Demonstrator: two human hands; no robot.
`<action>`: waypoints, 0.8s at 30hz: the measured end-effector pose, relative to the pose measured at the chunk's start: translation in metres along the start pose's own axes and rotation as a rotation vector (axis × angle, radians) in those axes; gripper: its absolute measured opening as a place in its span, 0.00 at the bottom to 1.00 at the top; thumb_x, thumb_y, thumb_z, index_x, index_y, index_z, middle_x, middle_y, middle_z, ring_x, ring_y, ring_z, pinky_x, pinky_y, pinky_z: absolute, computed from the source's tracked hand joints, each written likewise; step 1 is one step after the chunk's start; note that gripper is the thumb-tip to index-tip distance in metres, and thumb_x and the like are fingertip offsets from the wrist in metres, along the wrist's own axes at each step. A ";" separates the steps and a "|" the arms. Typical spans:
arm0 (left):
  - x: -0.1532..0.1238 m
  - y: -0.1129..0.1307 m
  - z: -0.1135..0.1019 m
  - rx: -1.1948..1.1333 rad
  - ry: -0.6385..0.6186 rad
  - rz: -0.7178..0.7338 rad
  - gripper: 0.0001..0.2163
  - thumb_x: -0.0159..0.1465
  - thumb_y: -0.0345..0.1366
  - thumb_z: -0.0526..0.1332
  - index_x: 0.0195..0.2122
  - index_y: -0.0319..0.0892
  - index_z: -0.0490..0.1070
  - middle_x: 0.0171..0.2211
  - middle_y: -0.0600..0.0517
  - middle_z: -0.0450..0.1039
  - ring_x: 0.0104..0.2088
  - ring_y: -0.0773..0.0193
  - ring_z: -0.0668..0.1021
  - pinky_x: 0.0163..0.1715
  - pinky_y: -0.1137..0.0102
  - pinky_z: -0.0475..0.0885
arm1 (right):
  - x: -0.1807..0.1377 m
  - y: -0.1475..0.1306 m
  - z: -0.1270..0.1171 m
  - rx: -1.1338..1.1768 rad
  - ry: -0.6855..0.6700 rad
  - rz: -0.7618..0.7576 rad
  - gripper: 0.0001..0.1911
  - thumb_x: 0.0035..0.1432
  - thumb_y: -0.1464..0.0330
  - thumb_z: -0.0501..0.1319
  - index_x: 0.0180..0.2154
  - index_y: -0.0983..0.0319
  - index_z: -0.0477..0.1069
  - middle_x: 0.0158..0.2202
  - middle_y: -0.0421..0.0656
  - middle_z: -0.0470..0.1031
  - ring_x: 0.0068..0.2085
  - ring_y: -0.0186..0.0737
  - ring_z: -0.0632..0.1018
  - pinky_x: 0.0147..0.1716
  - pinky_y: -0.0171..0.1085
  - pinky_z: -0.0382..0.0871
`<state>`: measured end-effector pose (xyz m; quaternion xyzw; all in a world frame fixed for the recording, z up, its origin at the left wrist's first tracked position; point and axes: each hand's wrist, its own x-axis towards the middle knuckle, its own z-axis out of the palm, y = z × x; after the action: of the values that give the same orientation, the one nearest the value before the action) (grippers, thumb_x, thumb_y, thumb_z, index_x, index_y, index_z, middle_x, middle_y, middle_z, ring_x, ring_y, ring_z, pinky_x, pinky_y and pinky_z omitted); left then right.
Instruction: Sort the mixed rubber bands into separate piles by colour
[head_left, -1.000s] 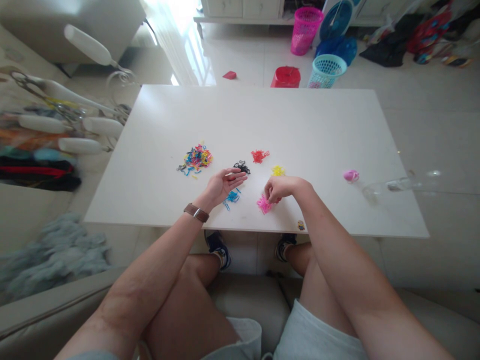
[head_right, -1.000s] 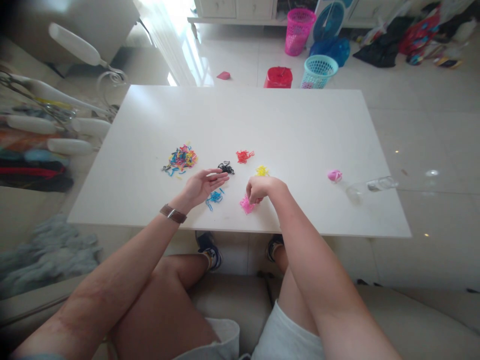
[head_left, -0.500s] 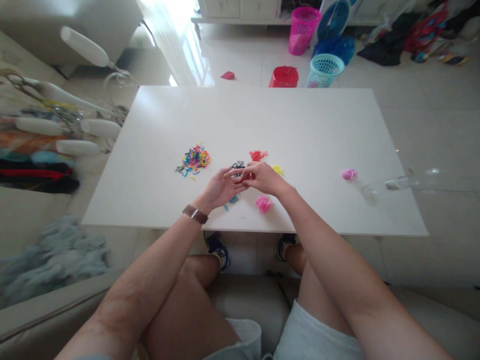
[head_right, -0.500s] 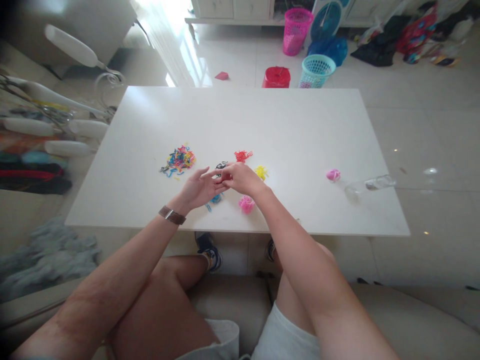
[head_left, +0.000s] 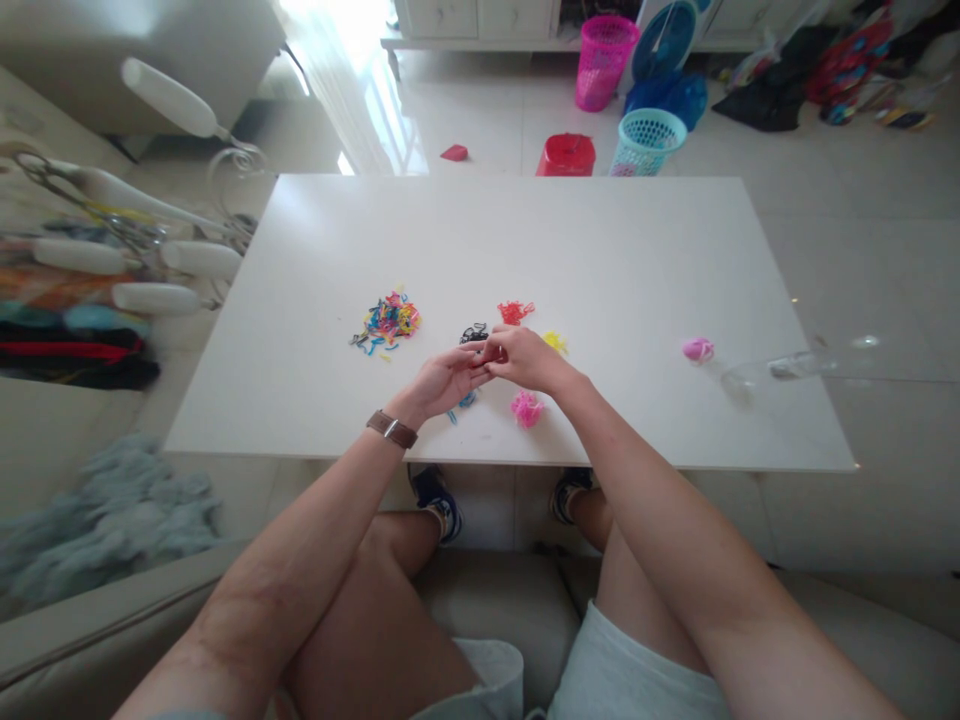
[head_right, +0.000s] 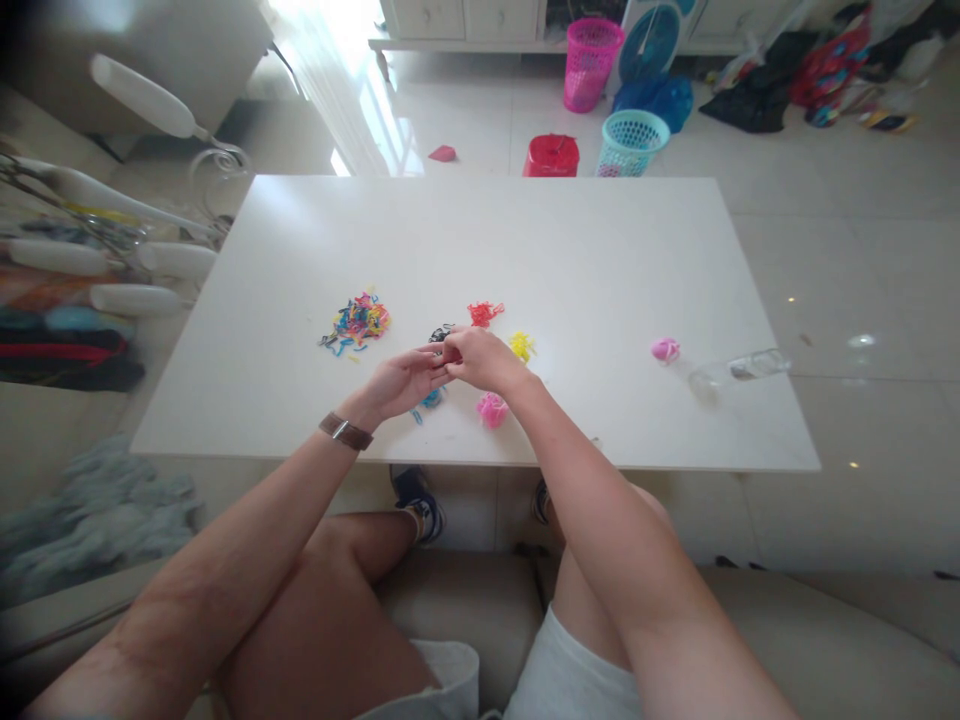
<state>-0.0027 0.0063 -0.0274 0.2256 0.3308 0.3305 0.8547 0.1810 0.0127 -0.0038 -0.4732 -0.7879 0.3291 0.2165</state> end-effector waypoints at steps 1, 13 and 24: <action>0.000 0.000 0.000 0.006 -0.013 0.002 0.13 0.61 0.24 0.58 0.44 0.35 0.78 0.40 0.44 0.81 0.39 0.63 0.82 0.48 0.68 0.75 | 0.000 0.000 0.001 0.005 0.000 0.003 0.05 0.51 0.78 0.64 0.30 0.64 0.76 0.33 0.41 0.72 0.32 0.34 0.71 0.34 0.34 0.63; -0.001 -0.003 -0.003 0.061 0.069 0.065 0.13 0.62 0.23 0.59 0.45 0.34 0.79 0.42 0.41 0.82 0.45 0.60 0.83 0.59 0.62 0.72 | -0.002 -0.001 -0.005 -0.012 0.034 0.001 0.03 0.53 0.75 0.61 0.30 0.63 0.72 0.33 0.41 0.71 0.32 0.35 0.71 0.34 0.34 0.62; 0.000 0.003 -0.004 0.105 0.277 0.140 0.11 0.61 0.19 0.59 0.43 0.34 0.77 0.46 0.40 0.80 0.51 0.61 0.81 0.60 0.66 0.71 | 0.002 0.003 -0.005 -0.014 0.166 0.074 0.04 0.54 0.75 0.59 0.31 0.63 0.71 0.31 0.42 0.74 0.32 0.38 0.72 0.35 0.36 0.63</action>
<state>-0.0069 0.0091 -0.0276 0.2448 0.4456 0.3996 0.7628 0.1850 0.0172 -0.0028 -0.5290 -0.7517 0.2910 0.2654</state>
